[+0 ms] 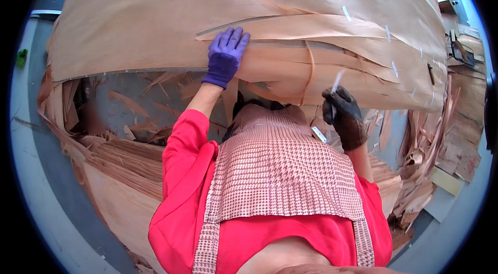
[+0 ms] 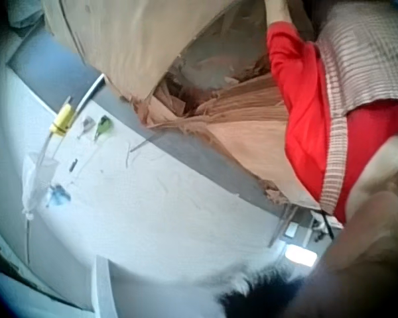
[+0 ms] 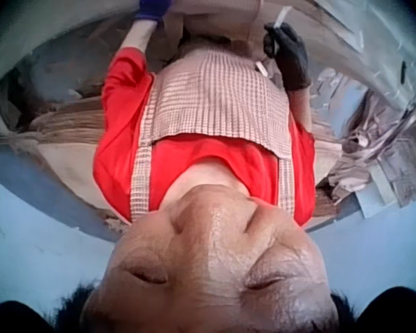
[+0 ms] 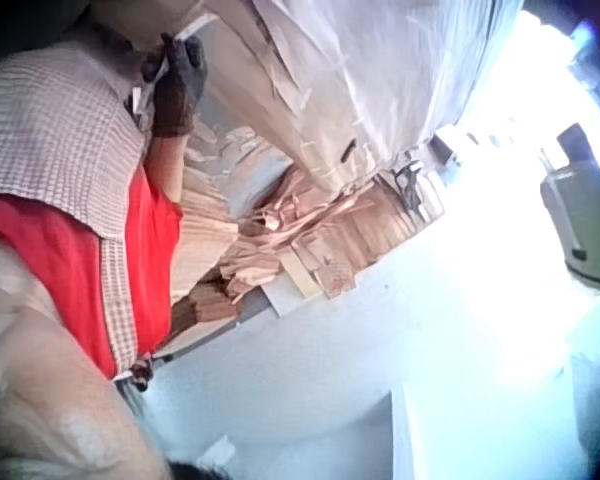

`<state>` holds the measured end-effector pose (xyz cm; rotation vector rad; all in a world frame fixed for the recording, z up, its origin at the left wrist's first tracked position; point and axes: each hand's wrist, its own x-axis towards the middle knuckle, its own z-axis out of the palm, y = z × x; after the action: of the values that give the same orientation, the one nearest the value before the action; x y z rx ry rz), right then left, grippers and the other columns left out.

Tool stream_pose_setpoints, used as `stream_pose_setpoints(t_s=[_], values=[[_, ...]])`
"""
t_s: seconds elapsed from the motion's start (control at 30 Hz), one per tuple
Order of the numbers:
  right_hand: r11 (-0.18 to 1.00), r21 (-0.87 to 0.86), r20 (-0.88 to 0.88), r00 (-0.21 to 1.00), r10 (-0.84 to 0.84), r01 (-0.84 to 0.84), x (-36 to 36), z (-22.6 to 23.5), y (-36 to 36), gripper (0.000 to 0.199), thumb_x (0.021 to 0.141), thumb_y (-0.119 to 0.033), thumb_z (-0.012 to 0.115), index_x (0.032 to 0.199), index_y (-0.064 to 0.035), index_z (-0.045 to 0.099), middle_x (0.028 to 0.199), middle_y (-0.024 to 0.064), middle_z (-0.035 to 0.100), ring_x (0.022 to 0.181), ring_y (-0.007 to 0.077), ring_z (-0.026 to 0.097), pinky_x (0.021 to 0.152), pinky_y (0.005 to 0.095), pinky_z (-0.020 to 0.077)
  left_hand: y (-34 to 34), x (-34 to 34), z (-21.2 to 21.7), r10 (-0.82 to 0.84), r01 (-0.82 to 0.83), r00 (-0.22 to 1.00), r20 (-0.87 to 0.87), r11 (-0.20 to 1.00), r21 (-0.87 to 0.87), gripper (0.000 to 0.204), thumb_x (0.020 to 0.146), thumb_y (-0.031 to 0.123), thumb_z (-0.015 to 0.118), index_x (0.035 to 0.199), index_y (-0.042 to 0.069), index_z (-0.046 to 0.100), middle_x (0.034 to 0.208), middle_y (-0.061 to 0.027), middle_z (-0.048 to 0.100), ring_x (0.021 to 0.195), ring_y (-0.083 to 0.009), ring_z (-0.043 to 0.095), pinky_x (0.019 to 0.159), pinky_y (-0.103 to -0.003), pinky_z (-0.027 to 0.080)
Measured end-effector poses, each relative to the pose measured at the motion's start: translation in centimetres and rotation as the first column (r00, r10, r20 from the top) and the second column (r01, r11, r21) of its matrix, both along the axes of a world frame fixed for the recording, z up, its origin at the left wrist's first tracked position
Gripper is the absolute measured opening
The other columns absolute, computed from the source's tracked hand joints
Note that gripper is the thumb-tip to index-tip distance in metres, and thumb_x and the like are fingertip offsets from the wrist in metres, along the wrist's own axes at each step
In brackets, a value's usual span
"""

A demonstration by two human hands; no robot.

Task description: The person applies adhesive strips and wooden supports to large, curved wood panels, positioning and pressing them by hand.

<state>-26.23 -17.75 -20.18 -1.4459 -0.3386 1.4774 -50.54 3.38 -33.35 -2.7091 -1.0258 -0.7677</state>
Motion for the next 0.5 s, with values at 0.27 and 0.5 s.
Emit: stream_pose_setpoints(t_s=[0.27, 0.5], values=[[0.998, 0.047, -0.007, 0.999, -0.032, 0.032, -7.5, -3.4, 7.9, 0.029, 0.093, -0.023, 0.053, 0.109, 0.0009, 0.056, 0.096, 0.0117, 0.066, 0.070, 0.0148, 0.063, 0.059, 0.0229, 0.0476, 1.8, -0.7, -0.1, -0.068, 0.078, 0.989, 0.132, 0.994, -0.071, 0.038, 0.074, 0.009, 0.057, 0.112, 0.014, 0.062, 0.116, -0.0062, 0.060, 0.104, -0.0249, 0.057, 0.087, -0.040, 0.045], [0.971, 0.138, 0.106, 0.972, -0.211, 0.196, -7.9, -4.8, 12.5, 0.031, 0.095, -0.025, 0.052, 0.114, -0.0020, 0.055, 0.112, 0.0082, 0.063, 0.093, 0.0198, 0.064, 0.076, 0.0303, 0.0483, 3.3, -1.2, 0.0, -0.088, 0.096, 0.993, 0.083, 0.992, -0.088, 0.034, 0.074, 0.010, 0.058, 0.107, 0.012, 0.063, 0.103, -0.0043, 0.061, 0.099, -0.0239, 0.058, 0.081, -0.040, 0.045]])
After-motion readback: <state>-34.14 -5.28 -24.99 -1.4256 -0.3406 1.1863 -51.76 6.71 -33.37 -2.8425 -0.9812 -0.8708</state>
